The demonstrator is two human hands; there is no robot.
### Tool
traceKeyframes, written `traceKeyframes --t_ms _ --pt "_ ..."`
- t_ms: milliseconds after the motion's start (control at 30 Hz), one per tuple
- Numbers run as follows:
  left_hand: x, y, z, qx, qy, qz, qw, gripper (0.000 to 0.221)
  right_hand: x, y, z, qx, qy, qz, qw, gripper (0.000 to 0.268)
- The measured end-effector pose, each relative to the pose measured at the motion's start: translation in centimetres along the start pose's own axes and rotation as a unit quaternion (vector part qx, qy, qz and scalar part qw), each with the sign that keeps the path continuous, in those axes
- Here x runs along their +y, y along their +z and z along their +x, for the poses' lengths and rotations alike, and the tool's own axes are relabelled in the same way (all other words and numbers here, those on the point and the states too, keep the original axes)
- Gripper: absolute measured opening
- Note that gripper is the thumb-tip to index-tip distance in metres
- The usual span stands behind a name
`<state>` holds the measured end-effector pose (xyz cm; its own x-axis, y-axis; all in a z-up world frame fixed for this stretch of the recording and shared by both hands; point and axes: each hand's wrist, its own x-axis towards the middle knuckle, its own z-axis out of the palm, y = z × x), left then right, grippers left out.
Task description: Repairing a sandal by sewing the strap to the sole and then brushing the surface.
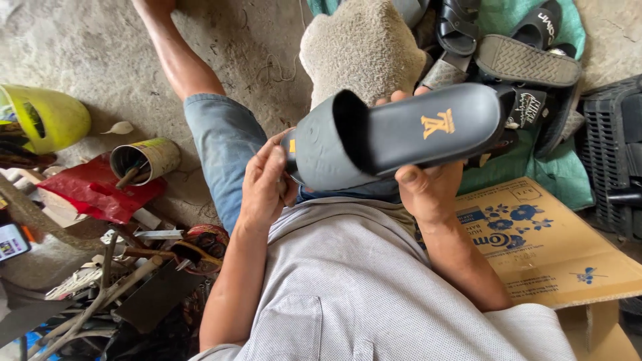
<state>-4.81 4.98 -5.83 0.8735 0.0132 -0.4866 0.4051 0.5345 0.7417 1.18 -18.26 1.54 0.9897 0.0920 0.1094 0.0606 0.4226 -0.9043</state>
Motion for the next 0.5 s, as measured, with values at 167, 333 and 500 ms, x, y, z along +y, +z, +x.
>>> traceKeyframes --t_ms 167,333,500 --pt "2.1 -1.0 -0.3 0.007 0.055 -0.011 0.998 0.052 -1.0 0.9 -0.3 -0.008 0.038 0.076 0.996 0.081" --pt "2.8 -2.9 -1.4 0.024 0.148 0.111 0.982 0.054 -0.7 -1.4 -0.1 0.079 0.057 0.032 0.995 0.064" --pt "2.6 -4.2 -3.3 0.053 0.216 0.193 0.956 0.054 -0.2 -2.7 -0.4 0.1 0.106 -0.037 0.989 0.047"
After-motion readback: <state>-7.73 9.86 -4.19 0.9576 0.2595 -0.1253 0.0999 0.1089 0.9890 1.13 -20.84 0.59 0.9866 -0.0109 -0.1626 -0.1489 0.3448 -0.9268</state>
